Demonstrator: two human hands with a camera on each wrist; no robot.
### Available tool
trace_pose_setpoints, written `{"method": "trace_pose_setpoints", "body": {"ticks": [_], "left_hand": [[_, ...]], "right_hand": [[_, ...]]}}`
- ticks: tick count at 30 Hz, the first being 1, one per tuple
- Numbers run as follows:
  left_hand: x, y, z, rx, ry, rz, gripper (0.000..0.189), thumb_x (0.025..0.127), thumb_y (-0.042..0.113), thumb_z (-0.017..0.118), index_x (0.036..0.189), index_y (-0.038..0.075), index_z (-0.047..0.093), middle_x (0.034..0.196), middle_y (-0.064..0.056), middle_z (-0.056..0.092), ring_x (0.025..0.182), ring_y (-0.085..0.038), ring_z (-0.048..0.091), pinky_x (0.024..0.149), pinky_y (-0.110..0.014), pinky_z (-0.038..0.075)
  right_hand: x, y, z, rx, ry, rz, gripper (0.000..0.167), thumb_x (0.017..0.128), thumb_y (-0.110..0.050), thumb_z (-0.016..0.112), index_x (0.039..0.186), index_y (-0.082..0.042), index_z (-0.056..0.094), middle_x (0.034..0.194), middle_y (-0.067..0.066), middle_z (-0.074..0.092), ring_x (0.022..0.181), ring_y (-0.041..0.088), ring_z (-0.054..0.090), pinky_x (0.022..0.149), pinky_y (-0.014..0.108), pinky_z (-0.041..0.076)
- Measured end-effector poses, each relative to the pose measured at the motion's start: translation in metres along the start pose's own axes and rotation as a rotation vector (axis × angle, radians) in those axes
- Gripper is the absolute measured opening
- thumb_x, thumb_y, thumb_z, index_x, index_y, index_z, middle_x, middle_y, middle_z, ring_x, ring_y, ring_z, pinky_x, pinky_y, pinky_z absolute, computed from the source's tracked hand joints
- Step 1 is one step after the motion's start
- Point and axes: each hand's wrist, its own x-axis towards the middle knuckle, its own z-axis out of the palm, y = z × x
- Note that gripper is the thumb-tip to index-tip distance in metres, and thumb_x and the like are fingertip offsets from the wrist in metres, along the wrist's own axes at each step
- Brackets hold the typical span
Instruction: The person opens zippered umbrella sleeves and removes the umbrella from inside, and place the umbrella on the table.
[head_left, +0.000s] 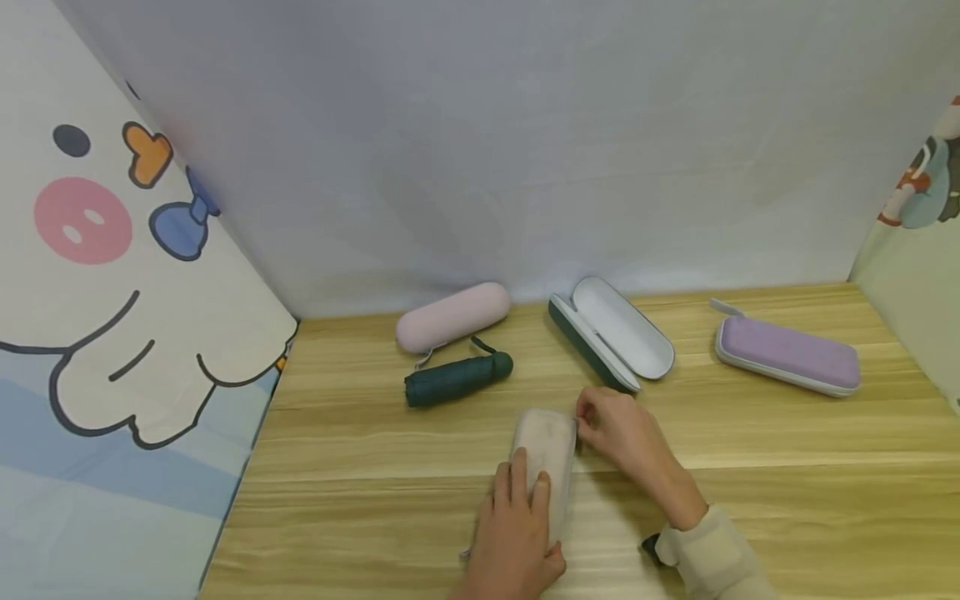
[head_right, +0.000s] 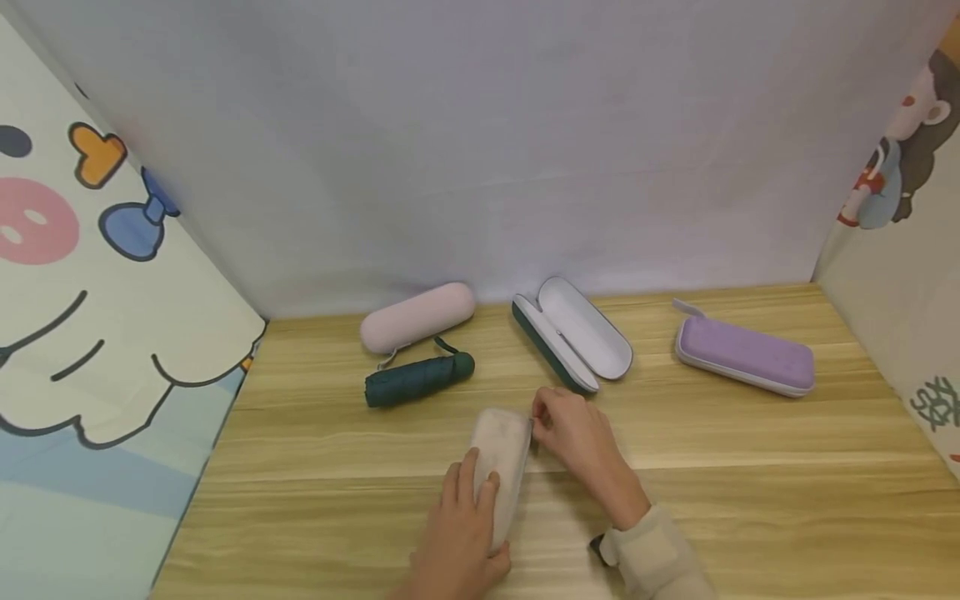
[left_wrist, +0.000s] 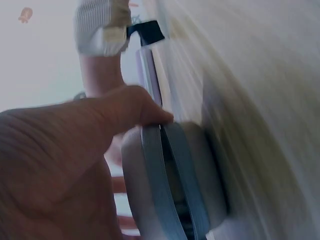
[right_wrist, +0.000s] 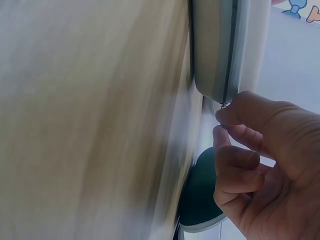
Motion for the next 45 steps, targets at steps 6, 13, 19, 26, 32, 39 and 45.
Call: {"method": "trace_pose_setpoints", "body": {"ticks": [6,13,19,26,32,39,45], "left_hand": [[0.005,-0.019,0.0,-0.045,-0.051,0.098,0.079,0.081,0.046,0.077,0.145,0.01,0.052,0.16,-0.021,0.035,0.139,-0.038,0.048,0.1,-0.05,0.054],[0.012,-0.034,0.0,-0.091,-0.031,0.178,0.075,0.078,0.041,0.074,0.143,0.011,0.051,0.16,-0.019,0.035,0.141,-0.034,0.046,0.097,-0.044,0.053],[0.018,-0.045,-0.003,-0.17,-0.026,0.221,0.074,0.074,0.034,0.073,0.141,0.014,0.052,0.162,-0.014,0.034,0.146,-0.027,0.041,0.087,-0.036,0.048],[0.024,-0.057,-0.003,-0.321,0.005,0.256,0.066,0.07,0.024,0.079,0.131,0.02,0.054,0.161,-0.006,0.04,0.145,-0.02,0.044,0.082,-0.027,0.034],[0.029,-0.06,-0.005,-0.435,0.011,0.274,0.062,0.067,0.014,0.083,0.122,0.022,0.056,0.157,0.002,0.045,0.14,-0.016,0.049,0.084,-0.026,0.031],[0.035,-0.062,-0.005,-0.457,0.033,0.295,0.062,0.056,0.001,0.072,0.113,0.022,0.059,0.15,0.005,0.052,0.134,-0.015,0.055,0.085,-0.028,0.035],[0.037,-0.066,-0.003,-0.507,0.025,0.313,0.064,0.049,-0.006,0.062,0.106,0.023,0.06,0.147,0.007,0.055,0.133,-0.014,0.057,0.09,-0.035,0.038]], "right_hand": [[0.0,0.004,-0.004,0.001,0.008,-0.013,0.015,0.082,-0.007,0.079,0.084,-0.016,0.068,0.083,-0.001,0.069,0.073,0.012,0.063,0.062,0.033,0.051],[0.002,0.007,-0.008,0.006,0.006,-0.026,0.014,0.083,-0.005,0.078,0.085,-0.016,0.069,0.083,-0.001,0.069,0.074,0.011,0.063,0.063,0.031,0.051],[0.003,0.011,-0.011,-0.015,0.018,-0.05,0.014,0.083,-0.005,0.078,0.085,-0.015,0.069,0.083,-0.002,0.069,0.076,0.012,0.064,0.065,0.032,0.052],[0.002,0.013,-0.018,-0.005,-0.033,-0.055,0.015,0.086,-0.004,0.077,0.087,-0.017,0.069,0.086,-0.003,0.069,0.076,0.009,0.06,0.066,0.03,0.051],[0.001,0.014,-0.02,0.006,-0.052,-0.048,0.016,0.086,-0.004,0.078,0.088,-0.017,0.068,0.087,-0.002,0.07,0.075,0.009,0.059,0.064,0.028,0.049],[-0.005,0.015,-0.02,0.004,-0.05,-0.057,0.02,0.085,-0.005,0.08,0.086,-0.02,0.067,0.086,-0.005,0.07,0.076,0.008,0.059,0.064,0.029,0.049],[-0.01,0.014,-0.02,0.01,-0.065,-0.053,0.021,0.085,-0.005,0.081,0.085,-0.021,0.068,0.086,-0.007,0.07,0.075,0.006,0.059,0.063,0.027,0.048]]}}
